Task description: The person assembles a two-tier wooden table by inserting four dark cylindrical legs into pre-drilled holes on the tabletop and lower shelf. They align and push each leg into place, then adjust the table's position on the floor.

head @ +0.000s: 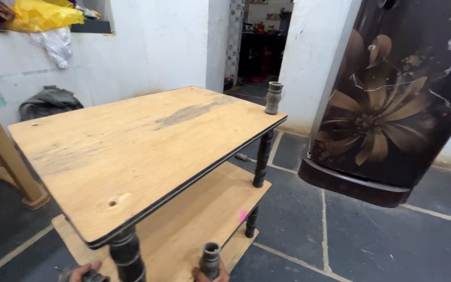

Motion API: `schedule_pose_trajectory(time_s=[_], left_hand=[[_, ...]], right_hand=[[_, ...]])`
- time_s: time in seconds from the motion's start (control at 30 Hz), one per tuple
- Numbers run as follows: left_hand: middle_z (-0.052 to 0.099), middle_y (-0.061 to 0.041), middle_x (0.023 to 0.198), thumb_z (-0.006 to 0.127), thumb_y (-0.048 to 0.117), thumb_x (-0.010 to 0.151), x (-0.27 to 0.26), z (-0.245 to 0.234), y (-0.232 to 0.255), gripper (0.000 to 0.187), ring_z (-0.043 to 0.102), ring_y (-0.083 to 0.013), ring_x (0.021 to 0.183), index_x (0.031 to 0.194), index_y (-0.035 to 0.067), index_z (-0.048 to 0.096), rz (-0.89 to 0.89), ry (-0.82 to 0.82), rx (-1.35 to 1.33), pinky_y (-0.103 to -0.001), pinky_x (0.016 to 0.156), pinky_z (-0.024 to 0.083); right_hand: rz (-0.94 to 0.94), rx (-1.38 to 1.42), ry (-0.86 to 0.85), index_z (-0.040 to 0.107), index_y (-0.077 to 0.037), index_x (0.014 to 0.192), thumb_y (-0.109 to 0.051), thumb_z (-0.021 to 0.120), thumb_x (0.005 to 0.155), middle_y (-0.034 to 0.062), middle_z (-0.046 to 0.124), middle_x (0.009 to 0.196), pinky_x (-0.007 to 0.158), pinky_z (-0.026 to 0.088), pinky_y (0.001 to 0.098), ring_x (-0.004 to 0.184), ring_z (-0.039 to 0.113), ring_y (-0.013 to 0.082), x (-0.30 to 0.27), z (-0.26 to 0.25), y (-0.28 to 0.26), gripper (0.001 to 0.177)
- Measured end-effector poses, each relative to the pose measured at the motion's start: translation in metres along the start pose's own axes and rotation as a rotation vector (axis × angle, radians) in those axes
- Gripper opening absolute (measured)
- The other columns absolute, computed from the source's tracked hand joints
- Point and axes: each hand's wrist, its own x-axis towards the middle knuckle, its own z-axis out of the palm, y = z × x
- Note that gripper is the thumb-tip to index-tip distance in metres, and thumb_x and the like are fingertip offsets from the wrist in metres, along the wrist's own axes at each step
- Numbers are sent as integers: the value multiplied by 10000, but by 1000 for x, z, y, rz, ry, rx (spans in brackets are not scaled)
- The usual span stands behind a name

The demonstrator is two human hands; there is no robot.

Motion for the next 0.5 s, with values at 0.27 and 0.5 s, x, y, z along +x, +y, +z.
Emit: schedule_pose_trajectory(time_s=[0.27, 0.5], left_hand=[[758, -109, 1045, 745, 240, 697, -52, 33, -60, 291, 683, -276, 1070, 908, 40, 726, -33, -59, 62, -498, 1017, 396], [759, -105, 1056, 752, 242, 676, -83, 65, -77, 297, 682, -284, 1091, 902, 50, 724, -35, -113, 90, -517, 1040, 382]], right_hand=[[16, -249, -34, 761, -10, 958, -132, 854, 579, 90, 775, 787, 664, 589, 357, 678, 731, 201, 66, -125, -9, 408], [205, -228, -17, 700, -14, 1043, -72, 751, 686, 67, 699, 772, 565, 459, 320, 617, 596, 173, 139, -223, -64, 365]])
